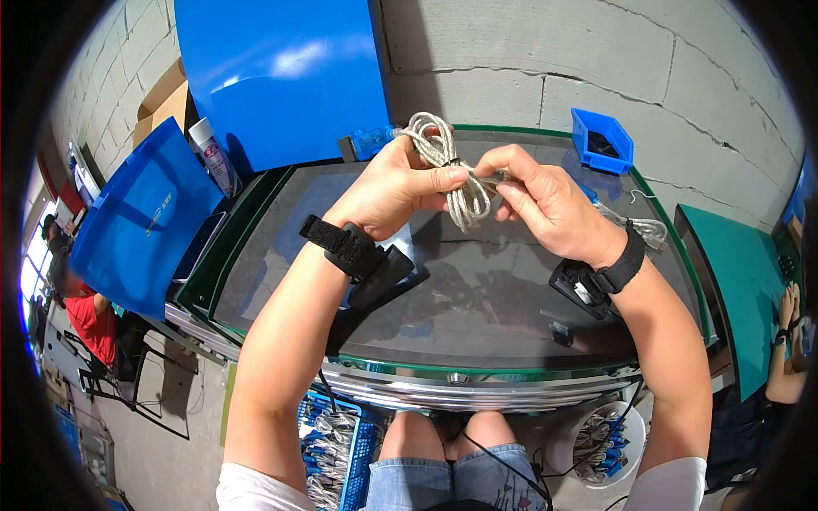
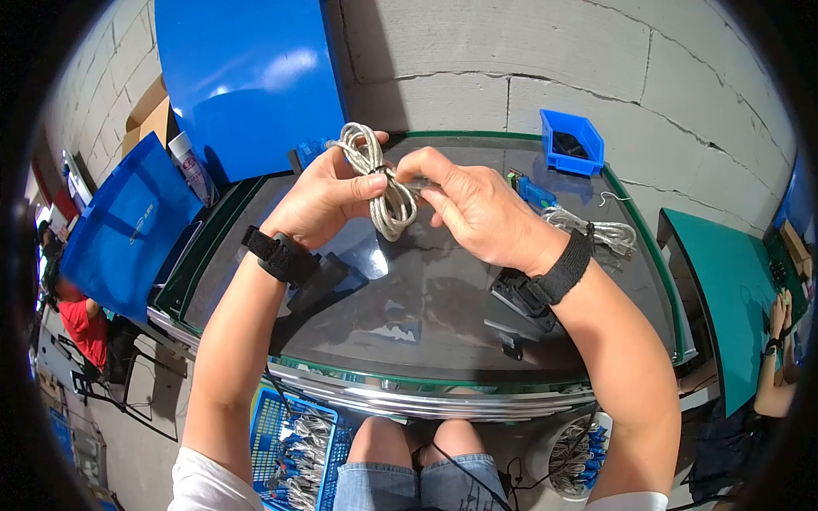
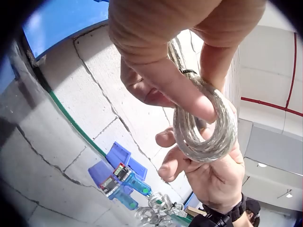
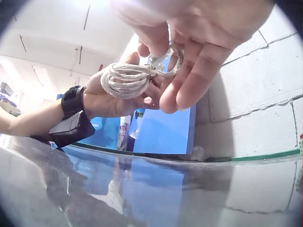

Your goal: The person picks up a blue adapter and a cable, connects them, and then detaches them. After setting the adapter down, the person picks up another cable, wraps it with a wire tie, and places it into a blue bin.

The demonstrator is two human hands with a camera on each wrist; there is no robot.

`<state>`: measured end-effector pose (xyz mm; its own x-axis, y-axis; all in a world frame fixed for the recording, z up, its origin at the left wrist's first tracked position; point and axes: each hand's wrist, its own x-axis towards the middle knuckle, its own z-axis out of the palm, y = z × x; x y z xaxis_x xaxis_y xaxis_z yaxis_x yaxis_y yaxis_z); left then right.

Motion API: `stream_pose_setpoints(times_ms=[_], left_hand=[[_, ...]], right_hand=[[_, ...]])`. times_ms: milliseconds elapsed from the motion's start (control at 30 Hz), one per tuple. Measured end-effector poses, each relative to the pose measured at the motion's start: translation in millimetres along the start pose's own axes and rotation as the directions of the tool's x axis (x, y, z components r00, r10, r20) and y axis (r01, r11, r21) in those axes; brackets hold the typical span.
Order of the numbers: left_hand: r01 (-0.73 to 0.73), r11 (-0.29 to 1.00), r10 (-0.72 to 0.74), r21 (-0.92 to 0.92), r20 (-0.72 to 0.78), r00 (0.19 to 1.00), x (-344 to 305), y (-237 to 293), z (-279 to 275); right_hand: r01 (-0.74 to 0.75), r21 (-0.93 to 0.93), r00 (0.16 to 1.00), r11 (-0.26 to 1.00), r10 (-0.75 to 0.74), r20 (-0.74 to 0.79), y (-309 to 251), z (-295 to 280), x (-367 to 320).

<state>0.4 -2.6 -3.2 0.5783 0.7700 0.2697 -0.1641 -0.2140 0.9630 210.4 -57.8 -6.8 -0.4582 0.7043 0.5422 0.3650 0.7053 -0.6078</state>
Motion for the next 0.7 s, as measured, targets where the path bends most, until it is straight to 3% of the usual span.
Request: stream_pose_setpoints(times_ms=[133, 200, 300, 400, 600, 700], left_hand=[[0.002, 1.0, -0.001, -0.008, 0.034, 0.999, 1.3, -2.1, -3.7], [0.032, 0.999, -0.031, -0.041, 0.044, 0.999, 1.5, -1.5, -4.3], [0.021, 0.999, -0.02, -0.024, 0.048, 0.999, 0.8, -1.3, -3.3], [0.008, 1.0, -0.007, -0.019, 0.053, 0.999, -0.3, -2.2, -2.4], [0.024, 0.996, -0.019, -0.089, 0.048, 0.999, 1.2, -2.4, -5.6], [0.023, 0.996, -0.019, -0.089, 0.05, 0.999, -0.1, 0.6, -3.8]], right_hand=[[0.051, -0.029, 0.995, 0.998, -0.048, 0.089, 6.6, 0.0, 0.6], [0.186, -0.208, 0.979, 0.96, -0.165, 0.117, 2.5, -1.2, -0.2], [0.252, -0.282, 0.968, 0.926, -0.24, 0.076, 0.2, -1.6, 0.7], [0.358, -0.217, 0.933, 0.908, -0.358, 0.041, 8.2, -0.3, 2.6], [0.237, -0.19, 0.969, 0.953, -0.245, -0.017, 2.1, -1.3, 2.4], [0.307, -0.175, 0.944, 0.936, -0.323, -0.072, 9.0, 2.5, 4.8]])
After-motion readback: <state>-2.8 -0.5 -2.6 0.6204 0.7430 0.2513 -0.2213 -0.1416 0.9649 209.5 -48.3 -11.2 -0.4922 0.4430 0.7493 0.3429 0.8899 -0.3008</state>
